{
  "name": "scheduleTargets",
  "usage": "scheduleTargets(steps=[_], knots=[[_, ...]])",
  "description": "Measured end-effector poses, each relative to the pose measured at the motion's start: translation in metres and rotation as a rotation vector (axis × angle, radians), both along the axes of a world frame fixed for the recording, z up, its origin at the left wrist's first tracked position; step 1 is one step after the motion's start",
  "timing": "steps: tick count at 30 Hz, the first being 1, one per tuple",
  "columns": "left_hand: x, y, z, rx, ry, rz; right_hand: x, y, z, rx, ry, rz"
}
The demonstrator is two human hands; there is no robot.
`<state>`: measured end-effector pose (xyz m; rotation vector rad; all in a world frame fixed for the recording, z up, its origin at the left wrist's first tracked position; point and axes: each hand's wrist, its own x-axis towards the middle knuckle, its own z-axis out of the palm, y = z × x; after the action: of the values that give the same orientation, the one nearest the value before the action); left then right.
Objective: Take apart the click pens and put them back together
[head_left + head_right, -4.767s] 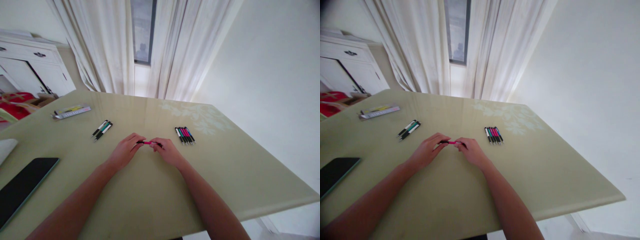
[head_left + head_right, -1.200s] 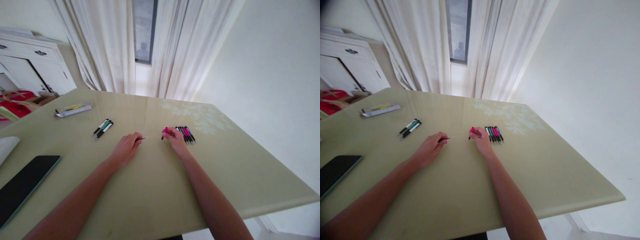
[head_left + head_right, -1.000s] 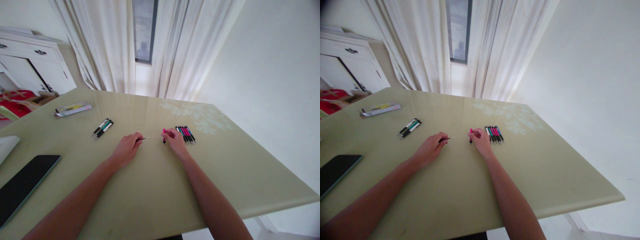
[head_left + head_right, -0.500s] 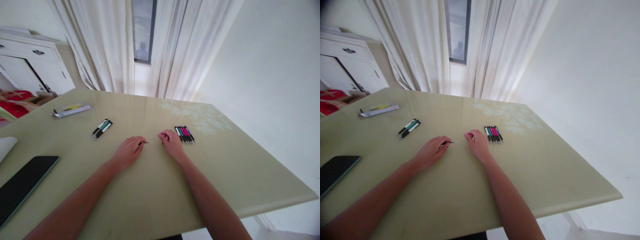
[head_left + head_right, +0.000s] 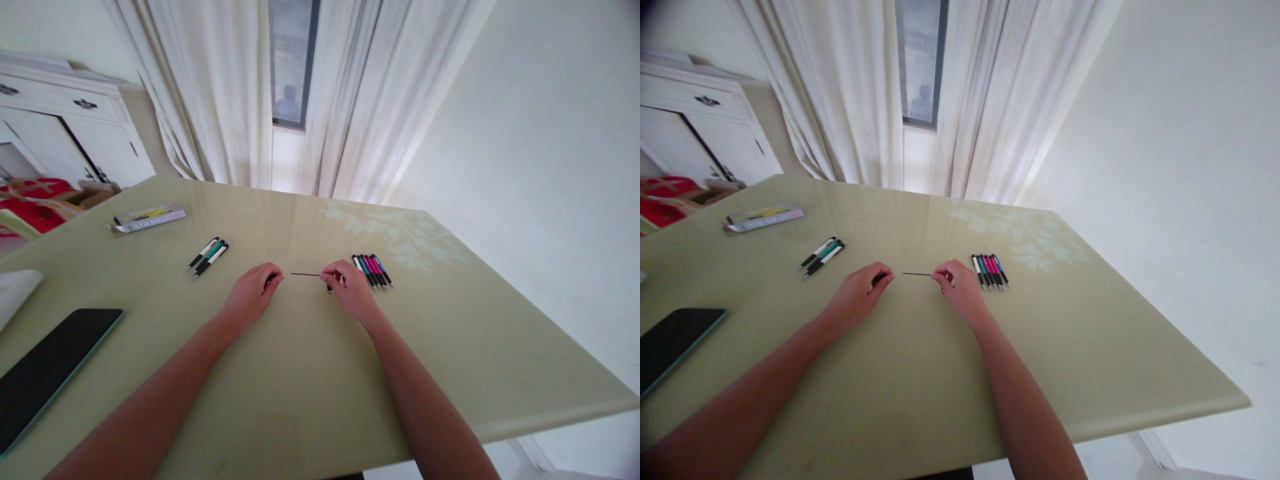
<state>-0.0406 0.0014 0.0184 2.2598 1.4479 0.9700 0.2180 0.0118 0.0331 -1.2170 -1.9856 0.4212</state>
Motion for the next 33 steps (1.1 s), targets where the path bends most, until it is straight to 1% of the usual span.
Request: scheduleTargets(steps=[3,7,9,13,16,19,22,24,28,33], knots=[[-0.003,0.004,-0.002,-0.009,-0.015,0.042,-0.003,-0.002,-0.003,0.029,-0.039,-0.051],[-0.001,0.007,-0.012,-0.021,-0.008,0.003,-0.024,-0.010,-0.009,0.002,-0.144,-0.116],[0.002,0.007,-0.017,-0.030,-0.011,-0.013,-0.036,-0.014,-0.012,-0.027,-0.204,-0.127],[0.004,0.008,-0.021,-0.047,0.039,-0.033,-0.049,-0.016,-0.017,-0.054,-0.317,-0.023],[0.004,0.007,-0.019,-0.018,0.066,-0.051,-0.049,-0.016,-0.019,-0.017,-0.362,0.045],[0.005,0.006,-0.016,0.000,0.064,-0.074,-0.046,-0.015,-0.021,0.010,-0.368,0.075],[0.005,0.004,-0.012,0.014,0.017,-0.085,-0.045,-0.016,-0.020,0.014,-0.338,0.108],[0.006,0.003,-0.009,0.032,-0.041,-0.103,-0.046,-0.017,-0.017,0.002,-0.247,0.120],[0.008,-0.001,-0.005,0.089,-0.118,-0.184,-0.048,-0.020,-0.012,-0.065,-0.034,0.135],[0.007,-0.006,-0.002,0.191,-0.100,-0.251,-0.049,-0.020,-0.010,-0.141,0.021,0.179]])
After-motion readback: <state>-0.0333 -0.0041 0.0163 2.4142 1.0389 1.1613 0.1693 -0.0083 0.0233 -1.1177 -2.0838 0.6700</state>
